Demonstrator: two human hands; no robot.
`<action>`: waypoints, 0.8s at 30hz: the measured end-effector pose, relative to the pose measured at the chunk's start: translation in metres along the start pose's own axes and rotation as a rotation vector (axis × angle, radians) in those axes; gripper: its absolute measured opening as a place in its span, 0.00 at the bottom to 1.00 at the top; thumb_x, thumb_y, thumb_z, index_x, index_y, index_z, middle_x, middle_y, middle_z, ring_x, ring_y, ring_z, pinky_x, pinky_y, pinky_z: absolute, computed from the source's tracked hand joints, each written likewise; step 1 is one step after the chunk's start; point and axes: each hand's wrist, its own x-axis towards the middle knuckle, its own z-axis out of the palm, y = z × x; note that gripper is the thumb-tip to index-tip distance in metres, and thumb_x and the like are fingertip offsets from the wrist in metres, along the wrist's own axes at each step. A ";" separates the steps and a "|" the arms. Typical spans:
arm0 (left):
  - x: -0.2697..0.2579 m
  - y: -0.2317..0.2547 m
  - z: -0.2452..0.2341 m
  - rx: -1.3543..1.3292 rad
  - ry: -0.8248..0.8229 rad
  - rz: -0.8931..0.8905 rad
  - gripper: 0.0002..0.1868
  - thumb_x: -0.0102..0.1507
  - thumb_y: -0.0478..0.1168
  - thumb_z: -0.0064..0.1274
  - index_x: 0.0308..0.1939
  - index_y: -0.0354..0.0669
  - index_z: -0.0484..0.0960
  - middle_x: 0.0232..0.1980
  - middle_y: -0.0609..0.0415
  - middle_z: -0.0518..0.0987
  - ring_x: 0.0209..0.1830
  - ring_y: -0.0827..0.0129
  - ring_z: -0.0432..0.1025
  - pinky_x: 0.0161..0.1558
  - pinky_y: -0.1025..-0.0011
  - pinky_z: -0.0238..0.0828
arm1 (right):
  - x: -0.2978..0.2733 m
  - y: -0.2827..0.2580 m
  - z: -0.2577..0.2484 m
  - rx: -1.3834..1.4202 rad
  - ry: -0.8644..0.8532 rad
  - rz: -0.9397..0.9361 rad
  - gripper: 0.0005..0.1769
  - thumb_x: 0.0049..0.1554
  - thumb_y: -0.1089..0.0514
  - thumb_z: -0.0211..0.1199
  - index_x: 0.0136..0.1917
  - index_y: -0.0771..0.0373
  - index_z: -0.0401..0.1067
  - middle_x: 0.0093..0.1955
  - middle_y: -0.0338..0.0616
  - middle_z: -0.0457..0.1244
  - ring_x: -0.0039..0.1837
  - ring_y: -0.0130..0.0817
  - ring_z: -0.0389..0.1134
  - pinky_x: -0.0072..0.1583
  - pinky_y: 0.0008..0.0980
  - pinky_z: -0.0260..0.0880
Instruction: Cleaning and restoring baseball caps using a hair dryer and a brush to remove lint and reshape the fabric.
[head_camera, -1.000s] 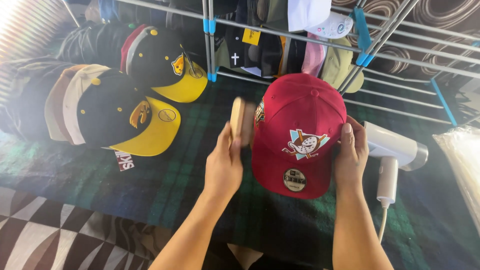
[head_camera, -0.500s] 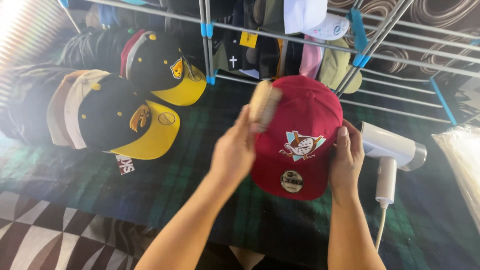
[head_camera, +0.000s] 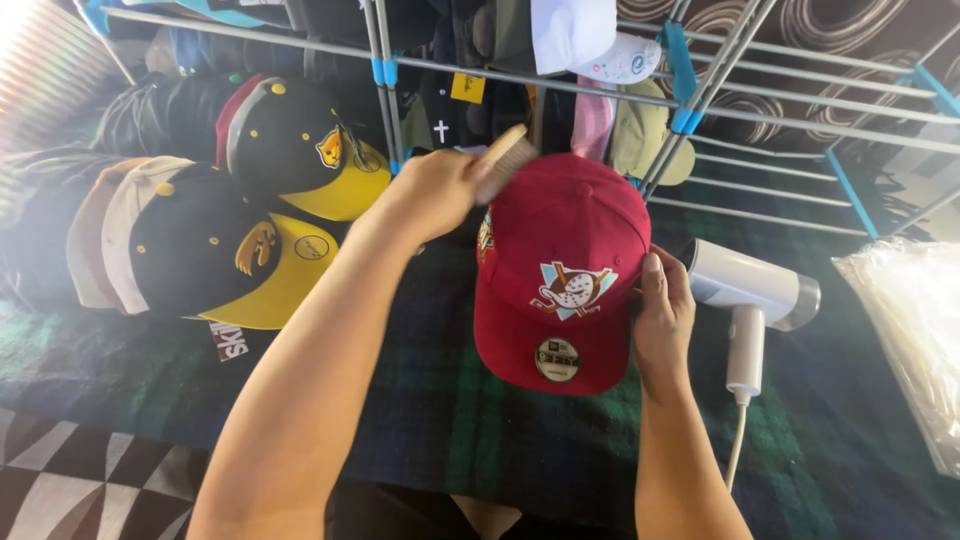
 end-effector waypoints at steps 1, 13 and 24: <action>0.003 -0.035 0.038 -0.004 -0.006 -0.003 0.25 0.72 0.58 0.35 0.52 0.51 0.85 0.45 0.51 0.86 0.48 0.48 0.80 0.52 0.51 0.76 | 0.001 0.004 -0.005 -0.006 -0.002 0.006 0.20 0.69 0.46 0.57 0.65 0.62 0.74 0.47 0.49 0.65 0.50 0.34 0.68 0.53 0.39 0.74; -0.135 0.005 0.112 -0.396 0.554 -0.064 0.27 0.73 0.42 0.43 0.76 0.43 0.63 0.49 0.24 0.81 0.44 0.33 0.78 0.38 0.41 0.76 | -0.013 -0.016 0.001 -0.002 -0.052 0.029 0.23 0.70 0.42 0.55 0.68 0.60 0.71 0.51 0.53 0.66 0.53 0.37 0.70 0.53 0.42 0.77; -0.163 -0.015 0.084 -0.144 0.219 -0.321 0.29 0.72 0.56 0.42 0.77 0.56 0.65 0.47 0.35 0.84 0.46 0.36 0.79 0.45 0.41 0.75 | -0.010 -0.008 -0.003 -0.035 -0.091 0.074 0.25 0.70 0.37 0.53 0.68 0.56 0.70 0.53 0.54 0.65 0.50 0.43 0.71 0.54 0.45 0.76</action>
